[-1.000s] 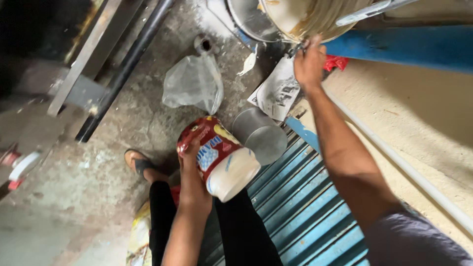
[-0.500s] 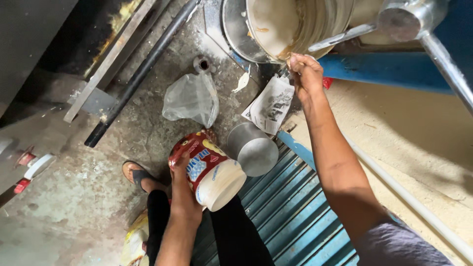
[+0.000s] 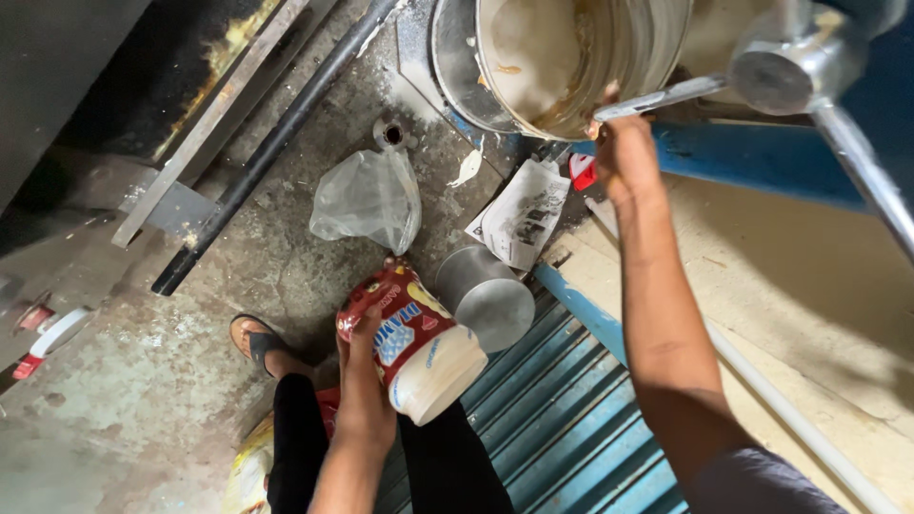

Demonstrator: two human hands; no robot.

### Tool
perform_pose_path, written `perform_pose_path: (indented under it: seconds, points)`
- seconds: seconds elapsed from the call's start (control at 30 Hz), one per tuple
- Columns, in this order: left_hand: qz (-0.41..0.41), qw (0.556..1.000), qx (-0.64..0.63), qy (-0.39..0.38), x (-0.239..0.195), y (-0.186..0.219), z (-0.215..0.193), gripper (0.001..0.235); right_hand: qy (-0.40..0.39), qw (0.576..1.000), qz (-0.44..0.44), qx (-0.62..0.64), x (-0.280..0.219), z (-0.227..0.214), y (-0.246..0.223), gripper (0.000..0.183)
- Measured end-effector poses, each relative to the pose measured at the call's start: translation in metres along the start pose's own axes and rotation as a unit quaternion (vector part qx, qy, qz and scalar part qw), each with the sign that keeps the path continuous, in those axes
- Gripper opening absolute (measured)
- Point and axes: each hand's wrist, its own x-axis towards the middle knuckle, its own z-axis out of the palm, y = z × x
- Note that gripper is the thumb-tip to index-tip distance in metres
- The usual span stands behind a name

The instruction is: The person retrieves a white bowl, fills it with water from a dispenser, and rinses it. They then open a plastic bag and pour its contents into a mixing machine. Finally, they scoop a white powder from a large container into a plastic bag.

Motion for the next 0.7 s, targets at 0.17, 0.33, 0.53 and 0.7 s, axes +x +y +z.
perform_pose_path:
  seconds: [0.17, 0.33, 0.53, 0.7]
  points:
    - [0.015, 1.0, 0.011, 0.007, 0.022, -0.013, -0.008, 0.053, -0.138, 0.984, 0.06, -0.094, 0.019, -0.003, -0.02, 0.036]
    - [0.044, 0.998, 0.02, -0.027, 0.034, -0.025, -0.008, 0.055, -0.097, 0.855, 0.016, -0.509, 0.087, -0.017, 0.035, 0.049]
    - [0.02, 1.0, -0.002, -0.021, 0.02, -0.02, -0.002, 0.055, 0.066, 0.565, -0.306, -0.764, 0.028, -0.027, 0.108, 0.061]
    - [0.021, 1.0, -0.005, -0.018, -0.005, -0.003, 0.001, 0.056, 0.018, 0.607, -0.108, -0.787, -0.049, -0.002, 0.094, 0.105]
